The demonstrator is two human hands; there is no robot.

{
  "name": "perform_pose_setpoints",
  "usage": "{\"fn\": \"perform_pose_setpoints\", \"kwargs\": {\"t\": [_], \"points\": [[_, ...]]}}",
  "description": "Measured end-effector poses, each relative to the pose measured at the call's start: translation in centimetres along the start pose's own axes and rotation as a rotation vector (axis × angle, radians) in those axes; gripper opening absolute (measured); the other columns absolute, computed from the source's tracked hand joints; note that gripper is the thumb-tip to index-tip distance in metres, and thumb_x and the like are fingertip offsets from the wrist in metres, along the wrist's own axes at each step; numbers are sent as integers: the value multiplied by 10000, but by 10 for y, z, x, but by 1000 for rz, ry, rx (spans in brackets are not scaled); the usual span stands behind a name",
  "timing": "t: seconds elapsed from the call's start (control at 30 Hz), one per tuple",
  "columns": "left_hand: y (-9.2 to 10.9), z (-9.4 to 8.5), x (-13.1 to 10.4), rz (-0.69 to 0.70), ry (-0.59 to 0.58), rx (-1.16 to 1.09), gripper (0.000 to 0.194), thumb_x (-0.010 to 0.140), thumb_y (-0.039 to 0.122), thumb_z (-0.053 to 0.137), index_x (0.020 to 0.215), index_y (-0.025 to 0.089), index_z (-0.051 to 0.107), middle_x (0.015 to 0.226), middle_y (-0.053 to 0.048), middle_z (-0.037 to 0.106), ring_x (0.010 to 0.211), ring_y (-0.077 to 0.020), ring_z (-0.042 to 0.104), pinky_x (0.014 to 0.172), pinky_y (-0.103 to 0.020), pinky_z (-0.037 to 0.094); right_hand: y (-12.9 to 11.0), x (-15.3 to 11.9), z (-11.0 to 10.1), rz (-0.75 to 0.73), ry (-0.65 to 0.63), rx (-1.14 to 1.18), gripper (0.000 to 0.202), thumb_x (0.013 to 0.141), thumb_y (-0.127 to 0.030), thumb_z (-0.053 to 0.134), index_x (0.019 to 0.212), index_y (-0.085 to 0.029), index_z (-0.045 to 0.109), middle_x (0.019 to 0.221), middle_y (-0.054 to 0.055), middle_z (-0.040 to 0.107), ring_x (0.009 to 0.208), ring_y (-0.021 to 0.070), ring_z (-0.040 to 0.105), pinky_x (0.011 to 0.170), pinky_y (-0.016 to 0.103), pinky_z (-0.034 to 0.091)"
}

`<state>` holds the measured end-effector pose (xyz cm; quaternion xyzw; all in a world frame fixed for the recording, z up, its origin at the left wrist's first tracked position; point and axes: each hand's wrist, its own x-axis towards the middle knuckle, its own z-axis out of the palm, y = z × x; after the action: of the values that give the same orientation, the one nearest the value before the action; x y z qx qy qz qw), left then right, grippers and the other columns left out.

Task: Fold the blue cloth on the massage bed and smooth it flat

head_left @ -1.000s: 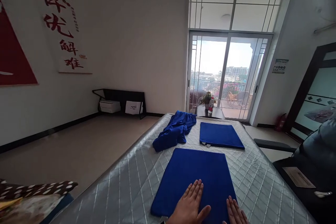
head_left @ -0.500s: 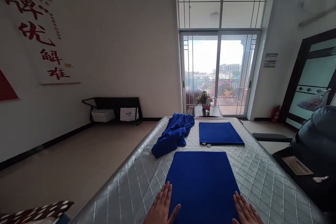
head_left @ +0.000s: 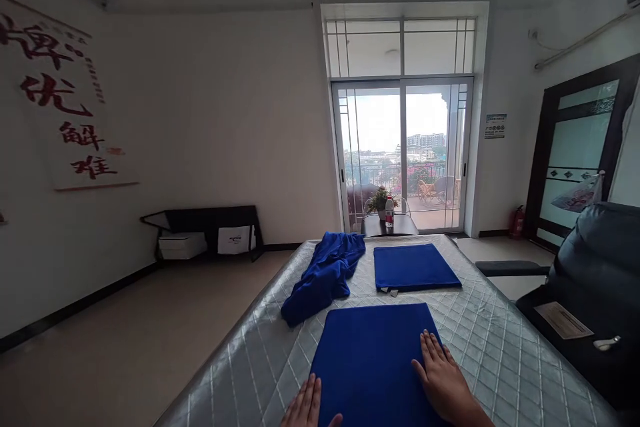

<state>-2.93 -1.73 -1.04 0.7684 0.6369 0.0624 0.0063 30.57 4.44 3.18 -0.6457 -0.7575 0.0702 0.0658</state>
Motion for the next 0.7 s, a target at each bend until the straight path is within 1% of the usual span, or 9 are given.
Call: {"fn": "perform_pose_setpoints", "kwargs": {"t": [0.03, 0.1, 0.2, 0.3, 0.4, 0.47, 0.53, 0.6, 0.7], "points": [[8, -6, 7, -7, -15, 2, 790, 916, 724, 327, 1464, 163, 426, 1527, -145, 389, 1387, -338, 414, 1086, -474, 442, 2, 0, 6, -1, 24, 12, 681, 979, -493, 223, 1531, -96, 263, 1607, 94, 184, 1489, 217, 147, 1214, 418, 150], [36, -17, 24, -1, -18, -9, 807, 942, 699, 277, 1479, 107, 388, 1547, -170, 335, 1420, -344, 348, 1121, -497, 396, 4, -1, 13, -4, 74, 35, 697, 976, -513, 215, 1533, -95, 257, 1611, 93, 180, 1492, 218, 133, 1217, 421, 135], [97, -26, 55, 159, 12, -89, 744, 983, 630, 245, 1517, 117, 314, 1569, -156, 304, 1443, -315, 316, 1146, -491, 368, 8, -3, 15, 0, 86, 49, 705, 975, -512, 215, 1533, -82, 254, 1609, 107, 194, 1494, 227, 126, 1217, 436, 132], [156, -20, 82, 332, 55, -175, 641, 1025, 519, 194, 1540, 142, 256, 1587, -124, 287, 1466, -274, 270, 1176, -458, 330, 13, -2, 13, -19, 59, 26, 650, 978, -451, 227, 1531, -114, 279, 1603, 97, 214, 1492, 228, 142, 1210, 455, 148], [191, -10, 99, 407, 118, -226, 616, 1031, 496, 187, 1546, 162, 246, 1595, -99, 276, 1477, -257, 244, 1199, -459, 292, 18, -1, 12, -70, 30, -13, 599, 959, -339, 247, 1527, -154, 301, 1604, 65, 199, 1489, 216, 155, 1207, 441, 159], [197, -5, 103, 389, 117, -226, 632, 1027, 509, 181, 1539, 151, 275, 1591, -105, 283, 1474, -257, 257, 1201, -457, 291, 19, -1, 11, -64, 15, -22, 597, 948, -315, 254, 1524, -168, 314, 1603, 56, 202, 1485, 214, 171, 1204, 438, 174], [190, -4, 104, 342, 79, -206, 644, 1026, 512, 166, 1528, 136, 312, 1584, -114, 300, 1468, -256, 272, 1195, -445, 307, 19, -1, 9, -43, 17, -7, 599, 956, -346, 241, 1523, -168, 319, 1598, 59, 224, 1482, 216, 188, 1201, 446, 187], [171, -5, 102, 295, 59, -184, 646, 1026, 511, 154, 1524, 135, 323, 1584, -114, 305, 1470, -251, 266, 1194, -440, 307, 17, -2, 6, -31, 29, 17, 616, 964, -382, 219, 1526, -145, 303, 1594, 68, 237, 1483, 217, 186, 1202, 451, 184], [128, -8, 98, 217, 46, -138, 673, 1016, 554, 164, 1534, 143, 289, 1593, -115, 287, 1478, -252, 245, 1196, -458, 293, 14, -4, 0, -10, 27, 38, 633, 966, -394, 197, 1527, -112, 283, 1597, 70, 223, 1485, 217, 171, 1207, 450, 176]]}}
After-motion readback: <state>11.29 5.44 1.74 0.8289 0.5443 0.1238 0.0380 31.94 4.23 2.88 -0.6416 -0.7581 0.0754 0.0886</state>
